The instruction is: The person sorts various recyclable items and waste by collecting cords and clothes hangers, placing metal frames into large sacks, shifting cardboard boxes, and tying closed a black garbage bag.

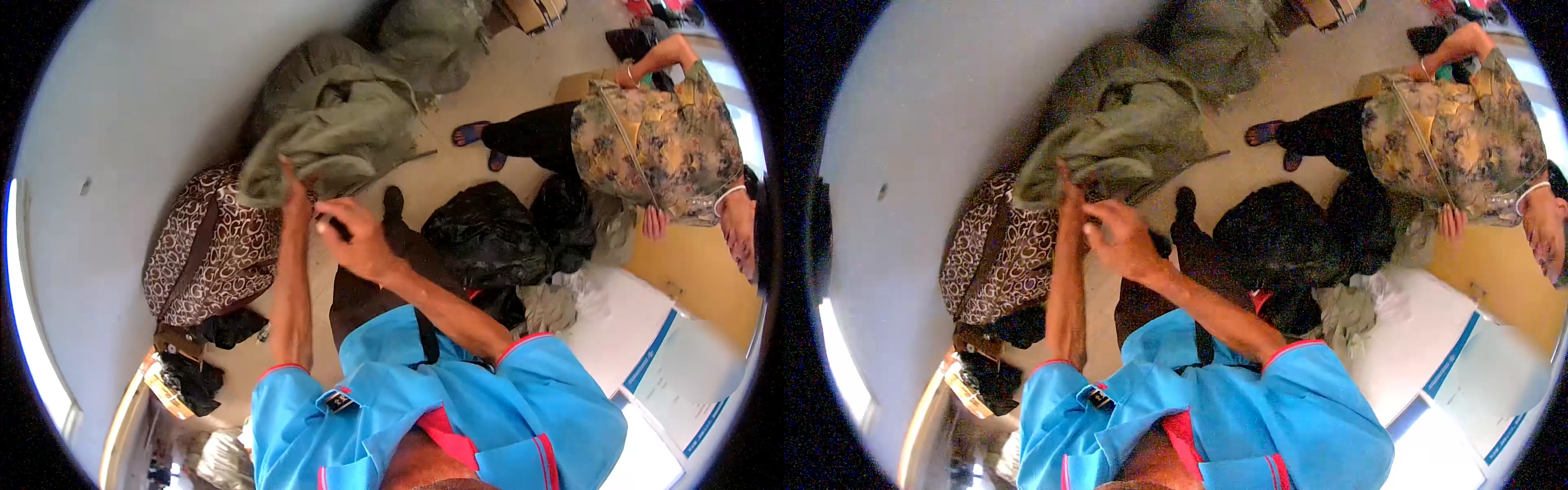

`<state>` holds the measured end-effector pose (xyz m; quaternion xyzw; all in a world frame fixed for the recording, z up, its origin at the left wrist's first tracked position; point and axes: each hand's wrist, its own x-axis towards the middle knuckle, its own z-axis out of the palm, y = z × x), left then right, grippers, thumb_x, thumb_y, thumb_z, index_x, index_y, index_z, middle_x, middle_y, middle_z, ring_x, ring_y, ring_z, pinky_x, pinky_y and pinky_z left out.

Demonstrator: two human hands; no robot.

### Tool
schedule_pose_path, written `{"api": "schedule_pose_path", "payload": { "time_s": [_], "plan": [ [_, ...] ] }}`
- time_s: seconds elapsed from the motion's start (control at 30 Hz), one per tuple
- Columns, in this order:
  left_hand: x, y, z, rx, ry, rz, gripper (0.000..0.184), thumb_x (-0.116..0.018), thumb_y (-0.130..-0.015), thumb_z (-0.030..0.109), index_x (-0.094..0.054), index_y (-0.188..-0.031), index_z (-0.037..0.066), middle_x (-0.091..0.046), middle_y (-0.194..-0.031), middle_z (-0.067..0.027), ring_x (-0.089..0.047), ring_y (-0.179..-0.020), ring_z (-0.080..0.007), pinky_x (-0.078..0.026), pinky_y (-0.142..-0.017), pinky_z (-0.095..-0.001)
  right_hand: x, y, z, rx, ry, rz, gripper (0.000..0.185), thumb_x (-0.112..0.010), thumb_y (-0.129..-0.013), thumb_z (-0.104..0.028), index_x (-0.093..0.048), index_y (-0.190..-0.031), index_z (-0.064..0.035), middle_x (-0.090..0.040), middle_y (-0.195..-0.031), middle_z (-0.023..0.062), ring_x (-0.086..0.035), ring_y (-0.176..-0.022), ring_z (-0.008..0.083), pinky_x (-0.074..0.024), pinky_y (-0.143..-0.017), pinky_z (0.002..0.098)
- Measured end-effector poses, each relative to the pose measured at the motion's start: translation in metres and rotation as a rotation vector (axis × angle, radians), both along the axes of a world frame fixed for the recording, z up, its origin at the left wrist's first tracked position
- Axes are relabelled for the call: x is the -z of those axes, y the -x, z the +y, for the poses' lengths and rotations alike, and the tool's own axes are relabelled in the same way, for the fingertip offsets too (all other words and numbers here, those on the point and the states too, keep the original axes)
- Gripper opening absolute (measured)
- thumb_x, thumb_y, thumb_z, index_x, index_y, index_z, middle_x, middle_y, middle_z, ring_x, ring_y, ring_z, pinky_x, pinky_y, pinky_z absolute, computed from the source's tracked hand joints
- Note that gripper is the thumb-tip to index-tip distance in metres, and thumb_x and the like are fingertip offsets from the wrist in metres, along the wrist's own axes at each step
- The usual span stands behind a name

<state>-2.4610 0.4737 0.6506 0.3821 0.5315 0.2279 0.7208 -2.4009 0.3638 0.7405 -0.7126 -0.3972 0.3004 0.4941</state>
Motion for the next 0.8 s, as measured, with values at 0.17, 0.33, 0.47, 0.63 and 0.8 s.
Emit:
{"api": "schedule_pose_path", "payload": {
  "time_s": [0.17,0.33,0.47,0.63,0.8],
  "plan": [
    [0.003,0.009,0.085,-0.371,0.000,-0.151,0.067,-0.049,-0.088,0.037,-0.020,-0.134,-0.001,-0.031,-0.134,-0.0179,-0.040,-0.117,-0.0344,-0.049,-0.089,-0.0473,0.076,-0.083,-0.110,0.208,0.358,0.474,0.021,-0.058,-0.083,-0.018,-0.060,-0.094,-0.0002,-0.064,-0.079,0.0099,-0.061,-0.069,0.0143,-0.0490,-0.060,0.0276],
    [-0.041,-0.012,0.135,-0.430,-0.067,-0.269,0.055,-0.043,-0.093,0.024,-0.019,-0.133,-0.004,-0.026,-0.134,-0.0226,-0.036,-0.119,-0.0367,-0.047,-0.091,-0.0518,0.128,-0.154,-0.213,0.240,0.618,0.550,0.014,-0.057,-0.081,-0.013,-0.061,-0.085,-0.0006,-0.062,-0.068,0.0053,-0.059,-0.055,0.0118,-0.0474,-0.050,0.0251],
    [-0.046,-0.039,0.145,-0.307,-0.303,-0.154,0.050,-0.043,-0.093,0.021,-0.024,-0.133,-0.002,-0.027,-0.135,-0.0191,-0.035,-0.120,-0.0362,-0.041,-0.096,-0.0539,0.179,-0.182,-0.231,0.313,0.720,0.714,0.020,-0.056,-0.083,-0.015,-0.058,-0.091,0.0027,-0.061,-0.072,0.0089,-0.059,-0.056,0.0150,-0.0482,-0.048,0.0261],
    [-0.051,-0.100,0.132,-0.179,-0.517,-0.030,0.048,-0.042,-0.094,0.027,-0.032,-0.131,0.000,-0.033,-0.134,-0.0174,-0.033,-0.123,-0.0318,-0.033,-0.103,-0.0453,0.346,-0.155,-0.223,0.521,0.683,1.288,0.016,-0.060,-0.084,-0.016,-0.056,-0.083,0.0002,-0.057,-0.069,0.0084,-0.053,-0.050,0.0145,-0.0445,-0.045,0.0242],
    [0.028,-0.063,0.127,0.075,-0.724,0.464,0.048,-0.042,-0.093,0.027,-0.032,-0.131,0.000,-0.033,-0.134,-0.0172,-0.034,-0.123,-0.0314,-0.033,-0.102,-0.0444,0.557,-0.112,-0.201,0.695,0.694,0.919,0.026,-0.062,-0.081,-0.026,-0.054,-0.078,-0.0016,-0.053,-0.062,0.0068,-0.048,-0.047,0.0156,-0.0416,-0.043,0.0280]
  ]
}}
